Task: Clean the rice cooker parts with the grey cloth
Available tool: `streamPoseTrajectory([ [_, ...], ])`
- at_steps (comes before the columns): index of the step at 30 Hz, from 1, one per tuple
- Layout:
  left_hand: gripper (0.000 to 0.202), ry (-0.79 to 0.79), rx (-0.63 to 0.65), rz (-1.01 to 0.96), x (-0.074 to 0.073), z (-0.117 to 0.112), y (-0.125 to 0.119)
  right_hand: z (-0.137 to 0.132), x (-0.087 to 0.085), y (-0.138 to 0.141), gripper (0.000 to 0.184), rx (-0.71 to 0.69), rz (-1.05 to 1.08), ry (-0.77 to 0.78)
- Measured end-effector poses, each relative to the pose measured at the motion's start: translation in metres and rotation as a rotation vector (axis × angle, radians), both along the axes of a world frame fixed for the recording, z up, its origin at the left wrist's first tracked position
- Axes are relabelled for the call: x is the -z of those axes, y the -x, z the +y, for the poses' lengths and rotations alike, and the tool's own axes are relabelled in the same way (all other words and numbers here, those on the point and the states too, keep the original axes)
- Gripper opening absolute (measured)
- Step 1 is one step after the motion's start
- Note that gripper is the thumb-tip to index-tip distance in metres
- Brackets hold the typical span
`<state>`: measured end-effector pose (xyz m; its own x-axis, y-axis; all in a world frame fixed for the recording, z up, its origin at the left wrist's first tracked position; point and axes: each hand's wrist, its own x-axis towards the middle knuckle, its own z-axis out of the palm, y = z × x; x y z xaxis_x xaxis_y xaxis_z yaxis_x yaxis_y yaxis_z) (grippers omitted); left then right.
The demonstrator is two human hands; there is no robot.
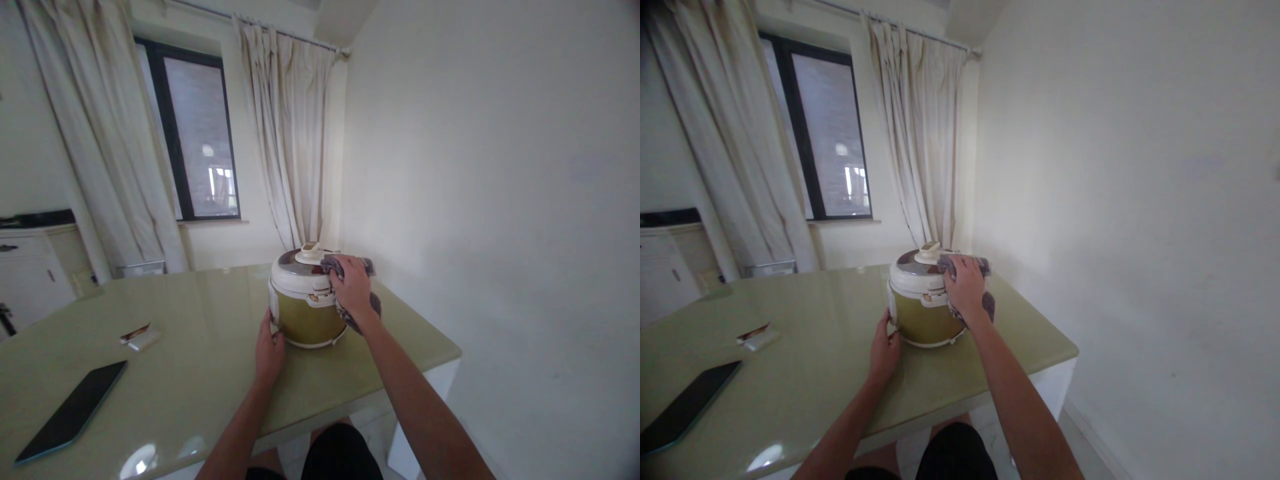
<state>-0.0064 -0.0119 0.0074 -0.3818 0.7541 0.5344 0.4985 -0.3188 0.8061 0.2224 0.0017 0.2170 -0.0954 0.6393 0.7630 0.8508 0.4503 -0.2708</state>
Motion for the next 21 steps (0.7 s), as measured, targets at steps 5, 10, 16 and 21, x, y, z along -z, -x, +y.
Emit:
streamPoseTrajectory([
  [5,0.079,-0.002,0.009,-0.001,-0.002,-0.002,-0.002,0.007,-0.054,0.047,0.03,-0.041,-0.544,0.058],
  [10,0.078,-0.001,0.0,0.014,-0.003,-0.003,0.0,0.014,-0.066,0.092,0.028,-0.289,-0.731,0.031],
  [16,0.077,0.02,0.033,-0.008,-0.001,-0.003,0.003,0.026,-0.067,0.111,0.046,-0.383,-0.717,0.106],
  [21,0.078,0.023,0.028,-0.017,0.002,-0.001,0.003,0.034,-0.072,0.081,0.058,-0.285,-0.707,0.16],
])
